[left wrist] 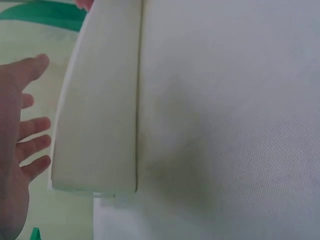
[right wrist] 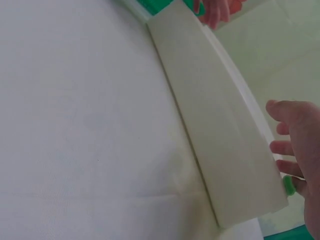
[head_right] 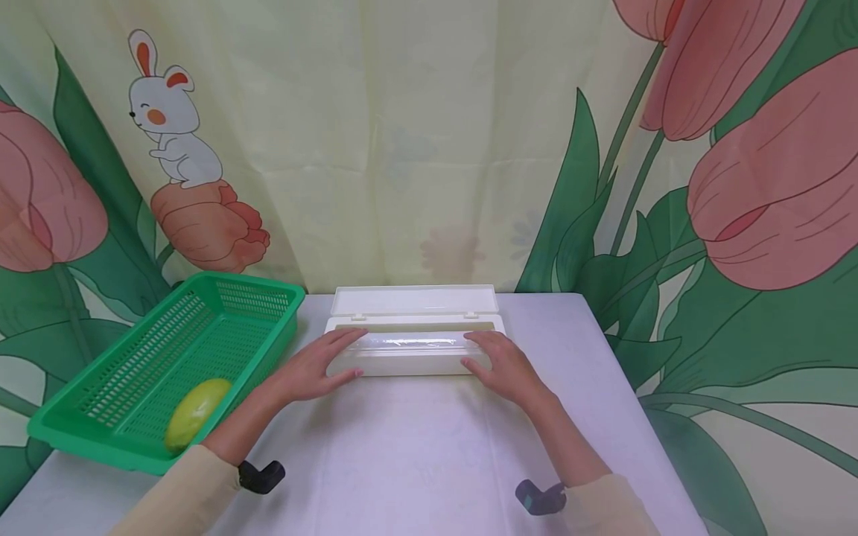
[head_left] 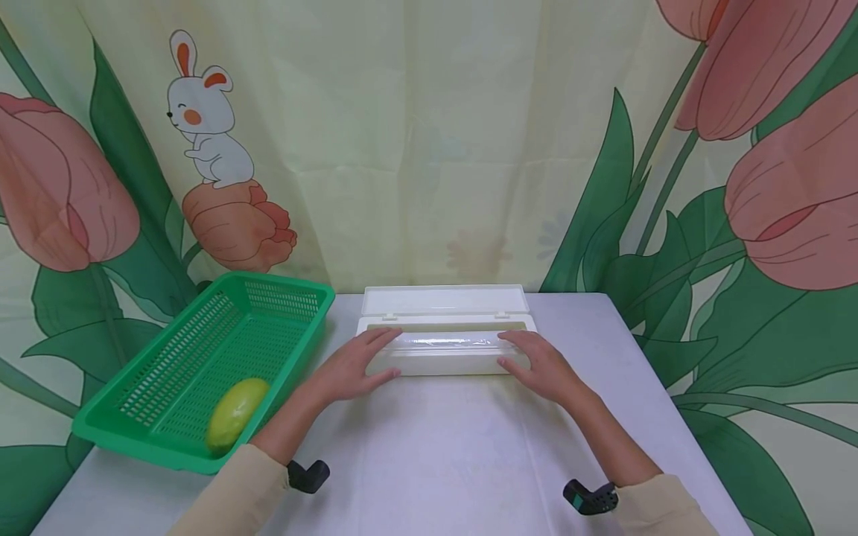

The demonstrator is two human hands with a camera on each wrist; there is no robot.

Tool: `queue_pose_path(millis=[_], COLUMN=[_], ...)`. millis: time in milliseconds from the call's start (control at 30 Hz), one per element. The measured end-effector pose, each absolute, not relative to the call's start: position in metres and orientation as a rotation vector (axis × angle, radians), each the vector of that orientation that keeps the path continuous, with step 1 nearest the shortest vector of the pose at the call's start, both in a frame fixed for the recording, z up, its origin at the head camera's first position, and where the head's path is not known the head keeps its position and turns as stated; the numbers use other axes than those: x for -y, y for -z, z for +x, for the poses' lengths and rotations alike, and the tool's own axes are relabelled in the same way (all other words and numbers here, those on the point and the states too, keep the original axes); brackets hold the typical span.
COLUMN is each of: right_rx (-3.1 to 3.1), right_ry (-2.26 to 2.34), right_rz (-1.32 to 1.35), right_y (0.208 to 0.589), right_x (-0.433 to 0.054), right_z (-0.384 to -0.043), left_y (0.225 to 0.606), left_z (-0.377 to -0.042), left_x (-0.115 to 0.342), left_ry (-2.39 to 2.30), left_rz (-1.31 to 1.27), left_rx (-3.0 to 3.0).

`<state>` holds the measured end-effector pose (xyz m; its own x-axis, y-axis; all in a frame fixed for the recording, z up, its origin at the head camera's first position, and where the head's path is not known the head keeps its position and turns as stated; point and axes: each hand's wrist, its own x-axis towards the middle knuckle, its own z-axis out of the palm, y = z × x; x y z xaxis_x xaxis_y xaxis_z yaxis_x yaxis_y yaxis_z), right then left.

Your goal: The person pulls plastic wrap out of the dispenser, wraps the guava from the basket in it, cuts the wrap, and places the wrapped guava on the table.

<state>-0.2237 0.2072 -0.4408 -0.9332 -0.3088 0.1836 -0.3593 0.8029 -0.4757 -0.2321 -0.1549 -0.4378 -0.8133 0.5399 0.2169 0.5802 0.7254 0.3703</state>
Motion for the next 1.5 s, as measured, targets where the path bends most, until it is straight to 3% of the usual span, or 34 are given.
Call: queue_pose_path(millis=[1500], right_rx=[2.915], right_ry=[-0.760], right_rz=[0.487], right_y=[0.447], right_x=[-0.204], right_z=[-0.235], left_y=[0.448], left_z=[-0.244], left_x=[0.161], left_ry=[0.521], left_rz=[-0.811], left_rx=[2.886])
